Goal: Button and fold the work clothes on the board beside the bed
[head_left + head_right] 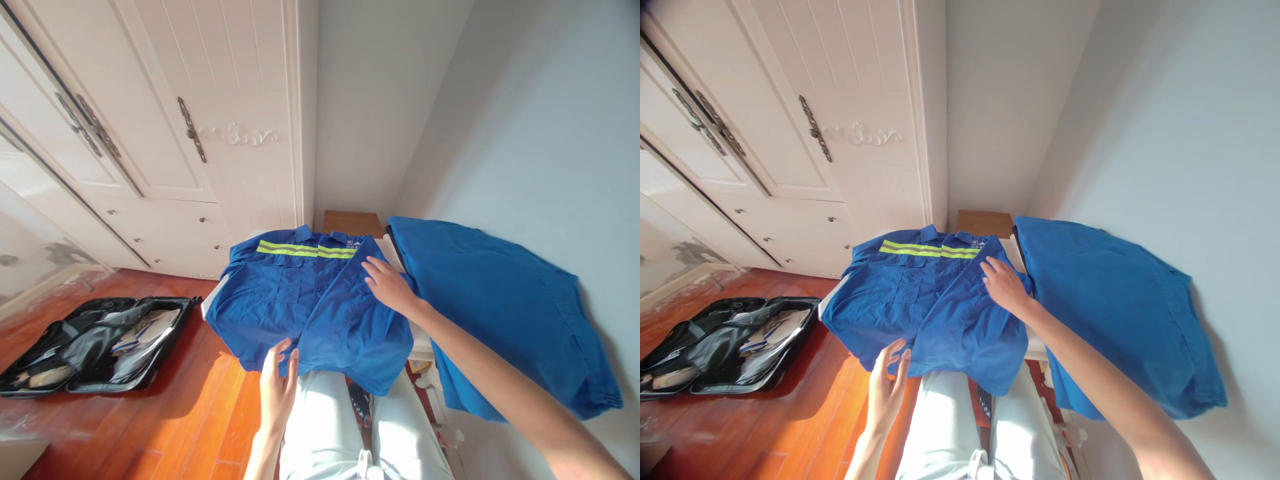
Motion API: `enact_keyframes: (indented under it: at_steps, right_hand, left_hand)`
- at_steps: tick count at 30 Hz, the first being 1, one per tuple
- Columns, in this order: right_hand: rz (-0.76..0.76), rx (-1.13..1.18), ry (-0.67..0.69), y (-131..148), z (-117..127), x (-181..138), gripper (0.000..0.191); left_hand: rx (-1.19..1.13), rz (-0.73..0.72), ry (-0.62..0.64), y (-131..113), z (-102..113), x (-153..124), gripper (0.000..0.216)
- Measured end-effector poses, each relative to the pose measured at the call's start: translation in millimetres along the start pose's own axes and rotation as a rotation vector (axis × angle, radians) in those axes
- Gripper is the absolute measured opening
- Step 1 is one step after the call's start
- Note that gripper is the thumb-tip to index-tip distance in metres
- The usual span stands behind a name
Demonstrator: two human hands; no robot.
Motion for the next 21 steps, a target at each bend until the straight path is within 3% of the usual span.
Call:
enact_keyframes:
  at_steps: [4,8,11,14,17,21]
  right_hand:
    - [0.027,0.167,0.178,15,-33,-13,0.068]
    - [0.044,0.161,0.209,2,-50,-24,0.078]
    - [0.052,0.067,0.105,-17,-43,-23,0.074]
    - [-0.132,-0.010,0.113,-39,-38,-19,0.076]
    - [-0.273,-0.001,0.231,-53,-45,-23,0.076]
    - [-0.280,-0.050,0.209,-52,-53,-35,0.073]
  left_hand:
    - [0.117,-0.466,0.135,-70,-37,41,0.031]
    - [0.378,-0.782,0.434,-104,-112,93,0.045]
    - [0.567,-0.937,0.620,-99,-167,122,0.052]
    - [0.706,-0.968,0.727,-82,-203,137,0.057]
    - [0.756,-0.950,0.710,-68,-217,144,0.065]
    - [0.731,-0.973,0.627,-60,-217,144,0.065]
Point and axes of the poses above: each hand's wrist, its own x-axis towards the middle knuckle, its own z-axis out of the back of the hand, y = z × x, the point moved 2 cm from there along x, towards the middle knuckle, and after that the axes turned 5 degrees about -y, right-handed, at the moved point
